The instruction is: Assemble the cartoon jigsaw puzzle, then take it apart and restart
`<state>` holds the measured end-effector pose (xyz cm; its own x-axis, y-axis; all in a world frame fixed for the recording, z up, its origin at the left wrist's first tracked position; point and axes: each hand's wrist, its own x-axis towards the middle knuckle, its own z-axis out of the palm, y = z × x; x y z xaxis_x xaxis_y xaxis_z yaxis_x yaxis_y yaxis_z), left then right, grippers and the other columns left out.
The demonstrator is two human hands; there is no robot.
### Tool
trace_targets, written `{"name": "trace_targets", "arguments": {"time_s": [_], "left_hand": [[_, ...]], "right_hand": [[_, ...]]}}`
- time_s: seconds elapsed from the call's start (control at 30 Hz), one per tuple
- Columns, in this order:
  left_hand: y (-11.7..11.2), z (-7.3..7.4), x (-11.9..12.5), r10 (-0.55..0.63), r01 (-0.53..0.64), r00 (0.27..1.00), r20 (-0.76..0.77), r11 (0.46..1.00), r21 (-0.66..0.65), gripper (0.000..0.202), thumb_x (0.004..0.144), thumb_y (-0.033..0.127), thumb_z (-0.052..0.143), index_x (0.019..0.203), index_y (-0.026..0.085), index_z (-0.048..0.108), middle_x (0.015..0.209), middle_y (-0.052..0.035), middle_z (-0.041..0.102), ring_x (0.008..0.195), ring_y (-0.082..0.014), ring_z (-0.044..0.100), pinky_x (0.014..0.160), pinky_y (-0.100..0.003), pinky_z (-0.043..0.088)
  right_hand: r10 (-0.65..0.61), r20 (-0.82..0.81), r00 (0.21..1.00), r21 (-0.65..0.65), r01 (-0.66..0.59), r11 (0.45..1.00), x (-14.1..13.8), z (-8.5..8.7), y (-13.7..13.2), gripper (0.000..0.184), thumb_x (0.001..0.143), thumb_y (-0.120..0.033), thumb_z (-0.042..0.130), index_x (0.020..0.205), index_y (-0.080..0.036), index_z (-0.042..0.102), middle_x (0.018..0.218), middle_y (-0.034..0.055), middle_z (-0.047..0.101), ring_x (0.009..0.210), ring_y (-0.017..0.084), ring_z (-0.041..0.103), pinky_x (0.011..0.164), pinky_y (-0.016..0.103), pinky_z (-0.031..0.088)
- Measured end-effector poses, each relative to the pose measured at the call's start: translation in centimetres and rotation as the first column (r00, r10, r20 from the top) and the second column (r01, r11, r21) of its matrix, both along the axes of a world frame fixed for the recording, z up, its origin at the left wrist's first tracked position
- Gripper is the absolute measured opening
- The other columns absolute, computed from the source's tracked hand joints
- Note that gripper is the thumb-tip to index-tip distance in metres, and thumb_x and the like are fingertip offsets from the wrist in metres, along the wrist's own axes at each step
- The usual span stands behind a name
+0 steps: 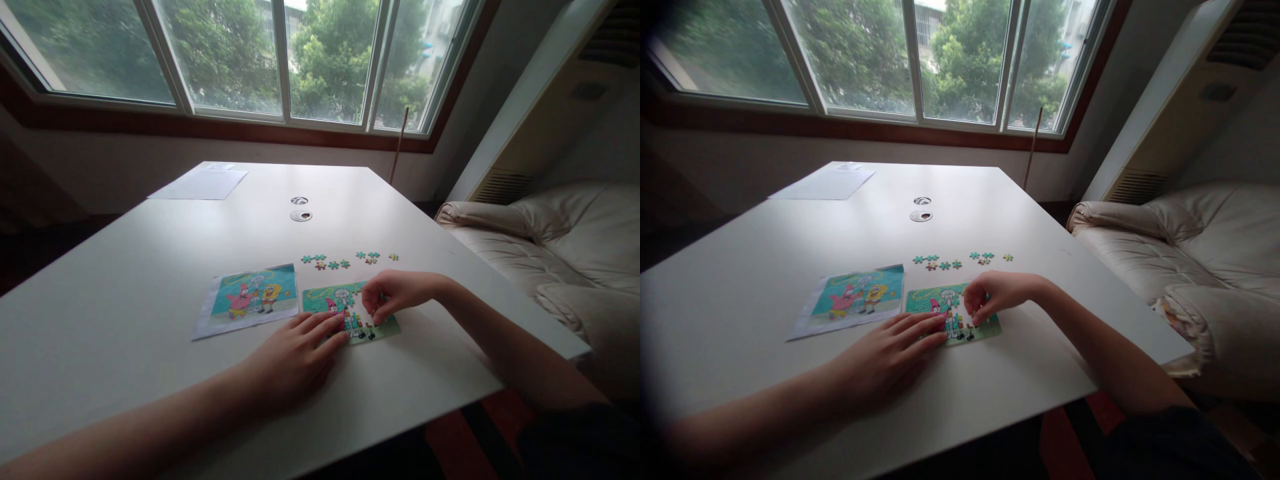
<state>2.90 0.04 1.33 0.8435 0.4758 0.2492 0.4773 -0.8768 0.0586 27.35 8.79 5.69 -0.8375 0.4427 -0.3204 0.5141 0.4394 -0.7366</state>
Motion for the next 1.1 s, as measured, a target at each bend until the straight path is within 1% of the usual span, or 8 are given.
{"name": "trace_targets", "arguments": {"time_s": [0.17,0.33,0.53,0.67,0.87,1.0,1.03,1.1], "left_hand": [[0.1,0.1,0.0,-0.005,0.005,1.000,0.002,1.000,-0.004,0.035,0.087,0.019,0.038,0.121,0.017,0.044,0.130,-0.0101,0.045,0.115,-0.0258,0.043,0.090,-0.042,0.038],[0.1,0.2,0.0,-0.008,0.008,1.000,0.002,1.000,-0.008,0.034,0.087,0.019,0.037,0.120,0.016,0.045,0.129,-0.0107,0.046,0.114,-0.0262,0.044,0.090,-0.042,0.039],[0.0,0.1,0.1,-0.001,0.001,1.000,-0.002,1.000,-0.007,0.034,0.087,0.019,0.037,0.120,0.016,0.045,0.129,-0.0107,0.046,0.114,-0.0266,0.044,0.090,-0.043,0.039],[-0.1,0.1,0.1,-0.001,0.001,1.000,0.002,1.000,-0.002,0.034,0.087,0.019,0.037,0.120,0.016,0.045,0.128,-0.0108,0.047,0.113,-0.0263,0.045,0.090,-0.042,0.039],[0.0,0.1,-0.1,0.000,0.000,1.000,0.011,1.000,0.012,0.034,0.087,0.018,0.038,0.120,0.017,0.045,0.128,-0.0102,0.047,0.114,-0.0254,0.044,0.090,-0.041,0.039],[0.1,0.1,0.0,-0.003,0.003,1.000,-0.003,1.000,0.003,0.034,0.087,0.018,0.038,0.119,0.016,0.045,0.129,-0.0107,0.046,0.114,-0.0257,0.045,0.089,-0.042,0.039],[0.1,0.1,0.0,-0.003,0.003,1.000,-0.004,1.000,0.002,0.034,0.087,0.018,0.038,0.120,0.016,0.045,0.129,-0.0107,0.046,0.114,-0.0258,0.044,0.089,-0.042,0.039],[0.1,0.0,0.0,0.001,-0.001,1.000,-0.003,1.000,-0.002,0.034,0.087,0.019,0.038,0.121,0.017,0.044,0.130,-0.0104,0.046,0.114,-0.0258,0.044,0.090,-0.042,0.039]], "right_hand": [[-0.016,0.042,0.999,0.068,0.013,0.998,-0.3,0.2,-0.1,0.021,0.070,-0.031,0.065,0.079,-0.013,0.061,0.069,-0.0003,0.056,0.065,0.009,0.049,0.058,0.019,0.039],[-0.040,0.094,0.995,0.173,0.023,0.985,-0.4,0.3,-0.3,0.020,0.070,-0.033,0.065,0.077,-0.014,0.062,0.068,-0.0008,0.056,0.061,0.009,0.048,0.055,0.019,0.036],[-0.074,0.110,0.991,0.257,0.044,0.965,-0.2,-0.5,-0.1,0.029,0.067,-0.041,0.066,0.080,-0.016,0.062,0.074,0.0007,0.058,0.066,0.011,0.050,0.058,0.021,0.037],[-0.082,0.109,0.991,0.348,0.039,0.937,-0.2,-0.7,-0.1,0.030,0.065,-0.039,0.069,0.081,-0.016,0.059,0.076,0.0013,0.056,0.068,0.013,0.048,0.059,0.021,0.035],[-0.057,0.101,0.993,0.379,0.015,0.925,-0.3,-0.1,-0.2,0.028,0.066,-0.040,0.068,0.077,-0.017,0.057,0.075,0.0014,0.055,0.070,0.013,0.047,0.060,0.022,0.035],[-0.119,0.069,0.990,0.354,0.087,0.931,0.7,0.4,0.5,0.030,0.073,-0.046,0.059,0.080,-0.017,0.059,0.078,0.0023,0.058,0.070,0.013,0.050,0.061,0.023,0.036],[-0.156,0.060,0.986,0.372,0.122,0.920,1.2,0.5,0.9,0.030,0.075,-0.046,0.056,0.080,-0.017,0.059,0.077,0.0023,0.059,0.070,0.013,0.050,0.061,0.023,0.037],[-0.260,0.043,0.965,0.448,0.214,0.868,2.2,0.3,1.9,0.028,0.077,-0.044,0.054,0.080,-0.017,0.061,0.075,0.0023,0.059,0.067,0.013,0.051,0.060,0.023,0.037]]}}
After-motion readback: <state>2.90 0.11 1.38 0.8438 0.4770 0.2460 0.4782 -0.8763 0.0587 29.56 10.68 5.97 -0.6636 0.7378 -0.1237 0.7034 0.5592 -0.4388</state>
